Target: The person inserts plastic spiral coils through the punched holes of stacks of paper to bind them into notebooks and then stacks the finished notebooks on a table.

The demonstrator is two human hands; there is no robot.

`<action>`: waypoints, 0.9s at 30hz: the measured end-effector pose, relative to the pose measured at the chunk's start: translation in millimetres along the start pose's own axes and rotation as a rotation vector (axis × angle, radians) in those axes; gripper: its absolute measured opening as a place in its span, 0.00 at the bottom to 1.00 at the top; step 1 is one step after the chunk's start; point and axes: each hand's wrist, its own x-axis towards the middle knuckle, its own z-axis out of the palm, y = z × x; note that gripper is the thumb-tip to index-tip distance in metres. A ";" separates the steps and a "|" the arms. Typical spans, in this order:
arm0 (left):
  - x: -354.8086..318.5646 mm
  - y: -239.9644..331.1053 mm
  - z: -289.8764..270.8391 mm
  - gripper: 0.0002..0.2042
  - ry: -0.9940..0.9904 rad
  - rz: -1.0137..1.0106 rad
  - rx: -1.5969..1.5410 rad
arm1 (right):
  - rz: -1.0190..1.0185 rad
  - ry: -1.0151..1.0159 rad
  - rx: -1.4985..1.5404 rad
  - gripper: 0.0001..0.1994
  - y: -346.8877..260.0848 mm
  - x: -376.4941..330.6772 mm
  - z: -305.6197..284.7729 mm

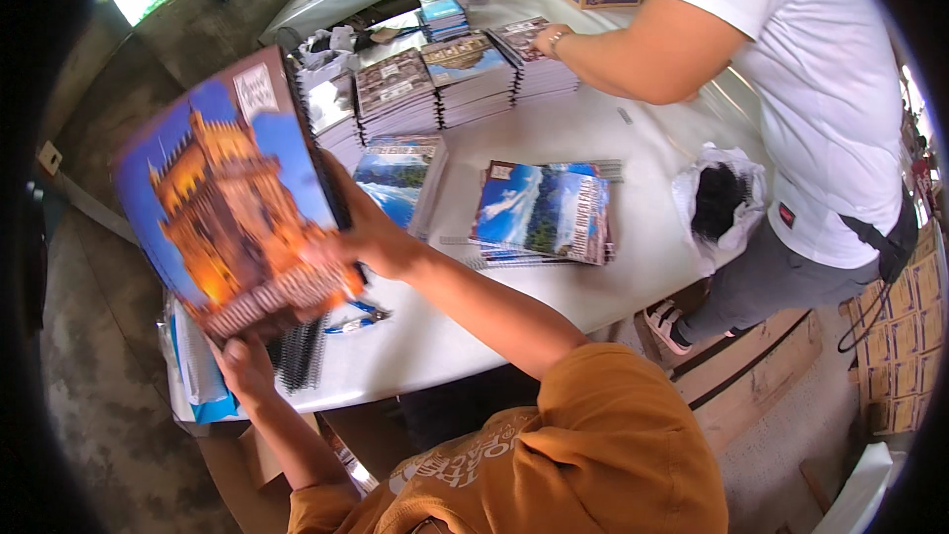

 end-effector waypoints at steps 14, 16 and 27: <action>-131.0 -130.2 36.2 0.23 -0.967 -0.577 0.278 | 0.089 -0.010 -0.288 0.64 3.5 -204.7 -100.3; -136.4 -150.8 32.2 0.24 -0.987 -0.468 0.452 | 0.033 -0.051 -0.315 0.64 4.5 -202.9 -107.0; -107.1 -103.0 59.3 0.26 -0.920 -0.613 0.126 | 0.121 -0.052 -0.161 0.68 25.1 -213.5 -123.1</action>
